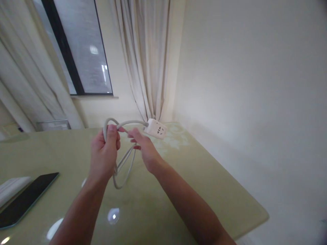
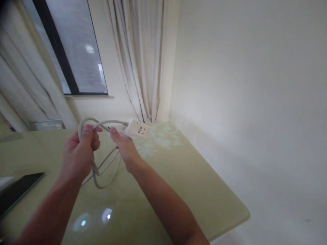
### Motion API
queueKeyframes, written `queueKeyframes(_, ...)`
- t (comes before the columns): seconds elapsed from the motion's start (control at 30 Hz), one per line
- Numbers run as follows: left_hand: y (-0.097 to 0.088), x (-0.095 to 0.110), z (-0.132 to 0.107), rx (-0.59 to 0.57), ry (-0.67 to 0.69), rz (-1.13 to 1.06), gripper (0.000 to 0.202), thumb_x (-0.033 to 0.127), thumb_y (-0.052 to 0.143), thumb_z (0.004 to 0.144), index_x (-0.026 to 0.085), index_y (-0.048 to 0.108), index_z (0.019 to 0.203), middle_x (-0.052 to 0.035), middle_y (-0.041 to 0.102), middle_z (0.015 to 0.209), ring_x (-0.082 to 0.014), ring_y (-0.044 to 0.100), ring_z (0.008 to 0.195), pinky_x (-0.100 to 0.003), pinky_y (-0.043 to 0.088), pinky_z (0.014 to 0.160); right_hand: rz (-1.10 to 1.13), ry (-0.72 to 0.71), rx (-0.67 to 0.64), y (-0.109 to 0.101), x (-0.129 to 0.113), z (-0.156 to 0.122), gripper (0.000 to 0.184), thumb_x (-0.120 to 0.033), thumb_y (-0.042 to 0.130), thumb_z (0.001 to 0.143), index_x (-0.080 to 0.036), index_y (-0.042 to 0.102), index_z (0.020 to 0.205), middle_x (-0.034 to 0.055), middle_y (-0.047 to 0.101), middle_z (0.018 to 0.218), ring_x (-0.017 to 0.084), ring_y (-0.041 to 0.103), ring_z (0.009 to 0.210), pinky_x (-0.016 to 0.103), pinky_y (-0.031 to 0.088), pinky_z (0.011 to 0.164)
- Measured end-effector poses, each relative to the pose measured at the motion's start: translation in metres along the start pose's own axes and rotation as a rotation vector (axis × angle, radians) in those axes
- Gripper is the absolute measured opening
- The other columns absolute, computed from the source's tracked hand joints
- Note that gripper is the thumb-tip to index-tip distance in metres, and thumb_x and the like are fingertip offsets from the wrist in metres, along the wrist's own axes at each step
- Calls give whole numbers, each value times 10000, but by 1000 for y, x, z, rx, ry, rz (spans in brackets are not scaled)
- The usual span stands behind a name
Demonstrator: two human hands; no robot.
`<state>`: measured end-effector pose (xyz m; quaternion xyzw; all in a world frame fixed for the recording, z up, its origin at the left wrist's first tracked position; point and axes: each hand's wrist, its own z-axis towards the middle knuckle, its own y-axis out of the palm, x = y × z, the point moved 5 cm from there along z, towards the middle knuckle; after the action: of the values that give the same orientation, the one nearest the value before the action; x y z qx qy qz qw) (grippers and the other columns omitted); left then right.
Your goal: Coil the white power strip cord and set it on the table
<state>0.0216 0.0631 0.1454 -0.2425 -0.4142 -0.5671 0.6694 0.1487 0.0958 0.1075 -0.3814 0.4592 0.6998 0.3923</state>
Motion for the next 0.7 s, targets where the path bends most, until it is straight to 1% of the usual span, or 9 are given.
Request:
queueKeyframes(0.07, -2, -1, 3, -10, -24, -54, 326, 474, 574, 1025, 197, 665, 879, 48, 336, 632, -116, 284, 519, -246, 228, 464, 193, -6, 23, -6, 2, 4, 523, -658, 828, 777, -267, 725, 1108, 42, 754, 1124, 186, 666, 947, 312, 517, 782)
queueKeyframes(0.17, -4, -4, 7, -30, -60, -26, 316, 451, 594, 1012, 187, 684, 866, 49, 322, 627, -112, 272, 513, -246, 200, 455, 417, -194, 49, -17, -13, 7, 553, -440, 936, 694, -283, 687, 1162, 7, 761, 1059, 126, 647, 766, 268, 541, 708)
queueKeyframes(0.23, -8, -7, 11, 1, -57, -20, 324, 454, 582, 1013, 187, 693, 867, 47, 335, 629, -114, 268, 513, -246, 193, 454, 438, -284, 52, -24, -27, 5, 517, -410, 935, 691, -254, 696, 1121, 10, 759, 961, 116, 626, 682, 260, 550, 653)
queueKeyframes(0.3, -11, -8, 14, 15, -29, 21, 351, 474, 560, 1018, 189, 706, 873, 36, 384, 638, -120, 309, 530, -242, 232, 468, 376, -325, 59, -28, -39, 3, 449, -434, 915, 717, -218, 701, 1046, 25, 750, 897, 121, 635, 645, 264, 550, 610)
queueKeyframes(0.37, -13, -7, 18, -31, 32, 177, 393, 504, 543, 1020, 187, 727, 875, 2, 512, 688, -139, 437, 600, -244, 352, 535, 258, -356, 82, -31, -50, -1, 394, -442, 892, 749, -199, 692, 985, 32, 744, 869, 127, 654, 632, 269, 552, 597)
queueKeyframes(0.47, -13, 2, 19, -114, 177, 430, 447, 546, 491, 1040, 194, 767, 1033, -67, 723, 955, -208, 640, 873, -322, 519, 823, 58, -358, 73, -29, -59, -8, 394, -416, 889, 762, -208, 680, 1024, 18, 741, 870, 133, 672, 649, 267, 547, 597)
queueKeyframes(0.57, -9, 16, 14, -201, 351, 510, 466, 541, 460, 1063, 227, 735, 1270, -96, 719, 1296, -261, 648, 1198, -428, 467, 1105, -122, -308, -31, -20, -57, -11, 516, -379, 934, 703, -233, 684, 1130, 11, 748, 944, 160, 693, 772, 284, 572, 676)
queueKeyframes(0.63, -4, 24, 7, -270, 430, 545, 456, 517, 457, 1073, 249, 717, 1336, -97, 687, 1382, -266, 615, 1295, -450, 433, 1163, -231, -283, -117, -13, -49, -11, 507, -378, 946, 683, -226, 706, 1103, 10, 741, 951, 173, 682, 818, 300, 575, 725)
queueKeyframes(0.7, 1, 28, 0, -339, 462, 567, 459, 484, 411, 1095, 266, 706, 1371, -95, 684, 1391, -263, 622, 1295, -459, 451, 1152, -318, -272, -165, -8, -40, -9, 429, -381, 941, 686, -208, 726, 1014, 0, 720, 892, 165, 647, 777, 296, 555, 709)
